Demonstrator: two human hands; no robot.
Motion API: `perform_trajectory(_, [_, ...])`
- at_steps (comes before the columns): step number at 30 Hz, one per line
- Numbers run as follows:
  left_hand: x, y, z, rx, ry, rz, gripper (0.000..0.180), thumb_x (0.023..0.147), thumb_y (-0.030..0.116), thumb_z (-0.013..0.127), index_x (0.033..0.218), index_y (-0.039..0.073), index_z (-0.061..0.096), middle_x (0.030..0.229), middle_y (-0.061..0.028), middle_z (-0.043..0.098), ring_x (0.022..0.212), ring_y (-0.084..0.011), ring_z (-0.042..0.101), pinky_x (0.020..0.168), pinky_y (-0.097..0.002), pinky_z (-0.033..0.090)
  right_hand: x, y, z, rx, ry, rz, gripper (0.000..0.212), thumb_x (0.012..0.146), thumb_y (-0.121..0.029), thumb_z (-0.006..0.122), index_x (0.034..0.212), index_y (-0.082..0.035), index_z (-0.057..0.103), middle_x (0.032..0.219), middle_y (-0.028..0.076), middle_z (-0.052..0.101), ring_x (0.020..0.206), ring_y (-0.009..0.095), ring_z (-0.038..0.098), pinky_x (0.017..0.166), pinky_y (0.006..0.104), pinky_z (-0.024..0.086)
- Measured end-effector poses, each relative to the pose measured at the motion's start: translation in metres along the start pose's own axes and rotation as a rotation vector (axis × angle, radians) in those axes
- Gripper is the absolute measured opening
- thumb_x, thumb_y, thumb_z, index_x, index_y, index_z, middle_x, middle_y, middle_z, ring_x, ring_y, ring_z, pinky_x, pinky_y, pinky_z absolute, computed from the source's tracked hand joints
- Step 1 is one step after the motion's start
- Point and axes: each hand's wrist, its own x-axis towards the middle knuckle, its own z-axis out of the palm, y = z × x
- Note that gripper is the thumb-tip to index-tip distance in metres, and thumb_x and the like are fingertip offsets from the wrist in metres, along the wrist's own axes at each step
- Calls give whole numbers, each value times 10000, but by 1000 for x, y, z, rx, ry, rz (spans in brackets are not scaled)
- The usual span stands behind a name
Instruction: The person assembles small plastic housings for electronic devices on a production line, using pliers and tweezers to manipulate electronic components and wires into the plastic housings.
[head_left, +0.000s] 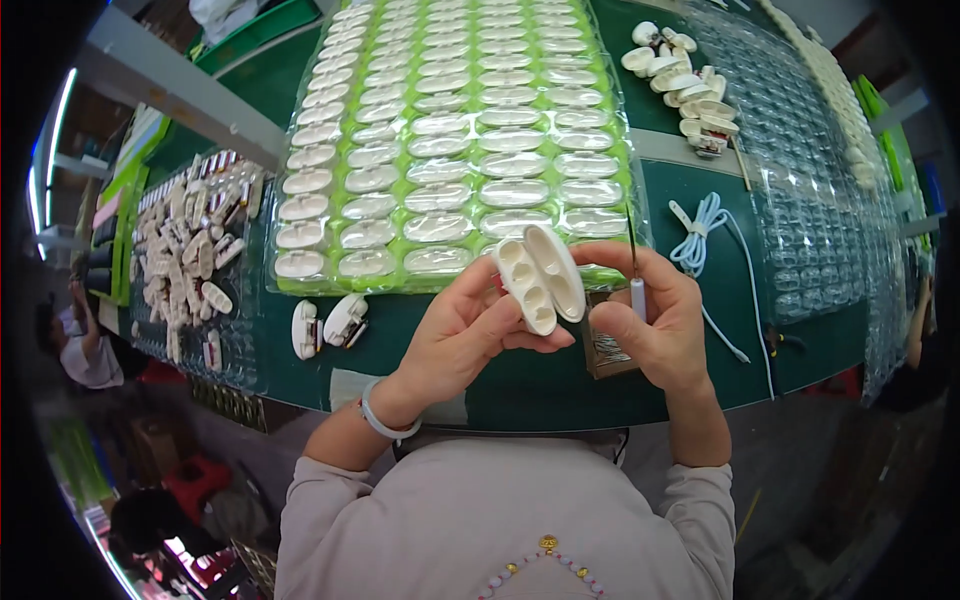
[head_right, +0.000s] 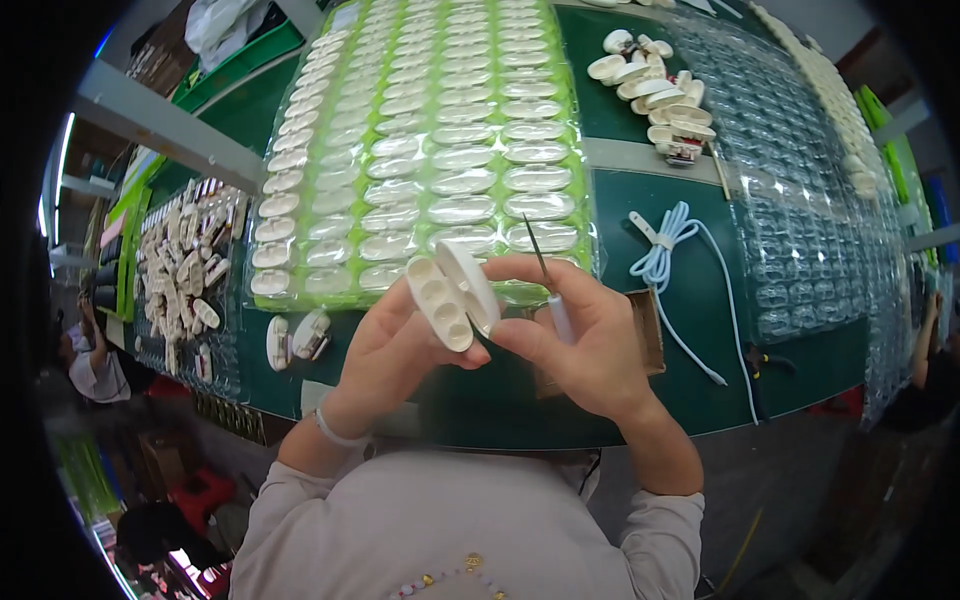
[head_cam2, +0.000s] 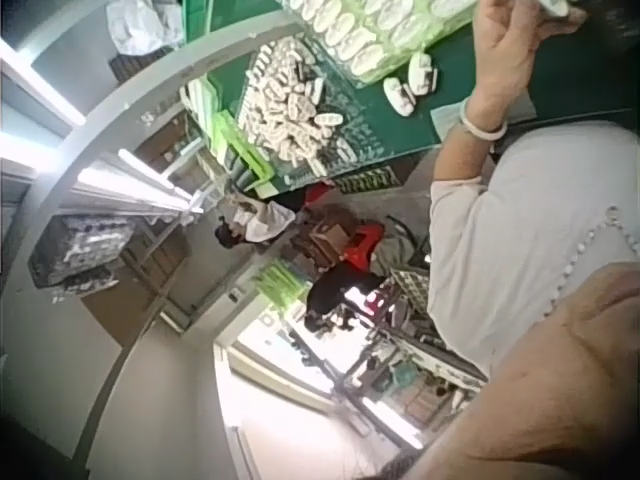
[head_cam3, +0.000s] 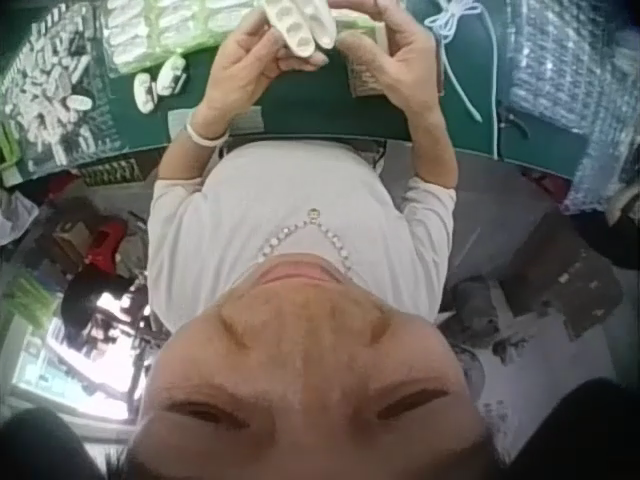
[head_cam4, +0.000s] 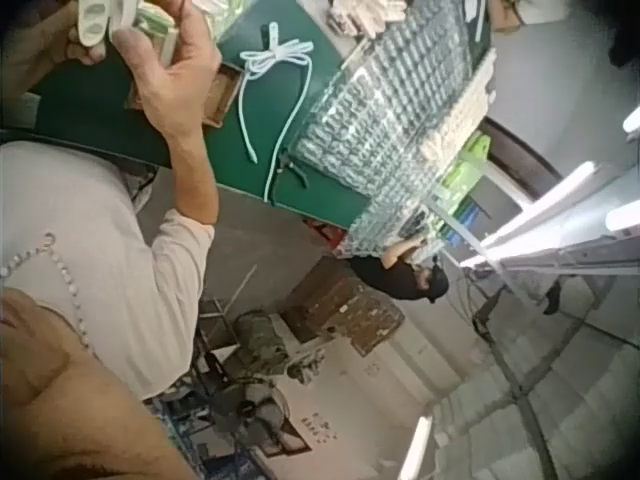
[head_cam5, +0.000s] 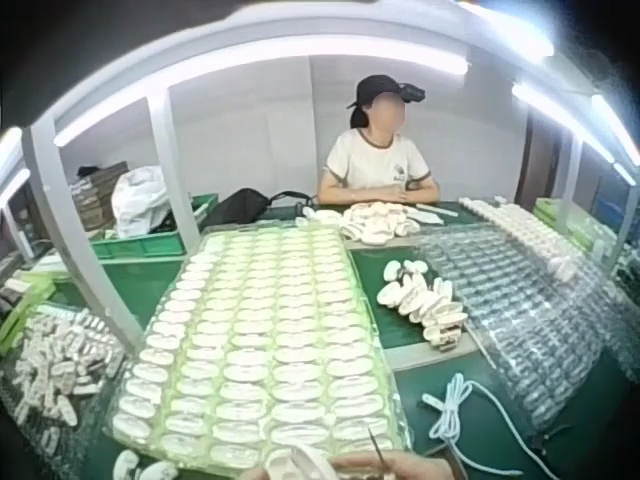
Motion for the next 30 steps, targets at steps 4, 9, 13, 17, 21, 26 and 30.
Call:
perform_trajectory(4, [-7,-2,-8,-5,3,-3,441,941,181,422,1320,18,266,1144,-146,520,958,-243,604,813,-325,508,-1,8,15,-128,10,-148,439,750,-100,709,1150,-3,555,850,12,630,602,12,493,521,153,379])
perform_trajectory(9, [-10,-11,-10,63,-23,17,477,942,203,423,1343,32,229,1212,-135,476,1030,-222,568,855,-313,485,-9,12,15,-189,25,-152,443,734,-95,720,1138,2,567,902,51,648,654,21,521,568,169,414])
perform_trajectory(13, [-10,-12,-7,-33,-71,-5,482,947,213,402,1357,56,204,1233,-140,460,1056,-233,552,884,-337,471,-10,10,16,-125,38,-245,399,747,-58,692,1118,28,571,972,87,647,695,35,544,612,172,431])
perform_trajectory(17, [-6,-12,-7,-223,-135,-50,489,953,223,376,1374,88,166,1234,-146,457,1060,-250,552,899,-364,464,-7,17,15,12,85,-216,312,791,-45,643,1083,46,580,988,93,638,799,77,579,701,204,463])
perform_trajectory(21, [-5,-10,-5,-154,-95,-60,504,951,220,386,1375,74,155,1222,-154,463,1029,-267,571,862,-355,490,-2,25,13,145,124,-75,258,835,-92,610,1052,46,589,951,79,638,821,86,580,721,208,463])
perform_trajectory(26, [-5,-9,-5,27,-63,14,523,945,216,410,1368,40,158,1163,-159,503,983,-271,593,826,-345,510,0,22,13,177,69,4,250,871,-117,570,1048,58,589,911,72,639,799,69,568,699,185,453])
perform_trajectory(30, [-7,-7,-3,12,-7,-36,477,942,200,420,1334,12,222,1138,-152,522,944,-260,610,802,-334,519,1,20,14,168,66,71,248,881,-122,555,1047,58,593,894,59,637,776,52,555,671,170,443])
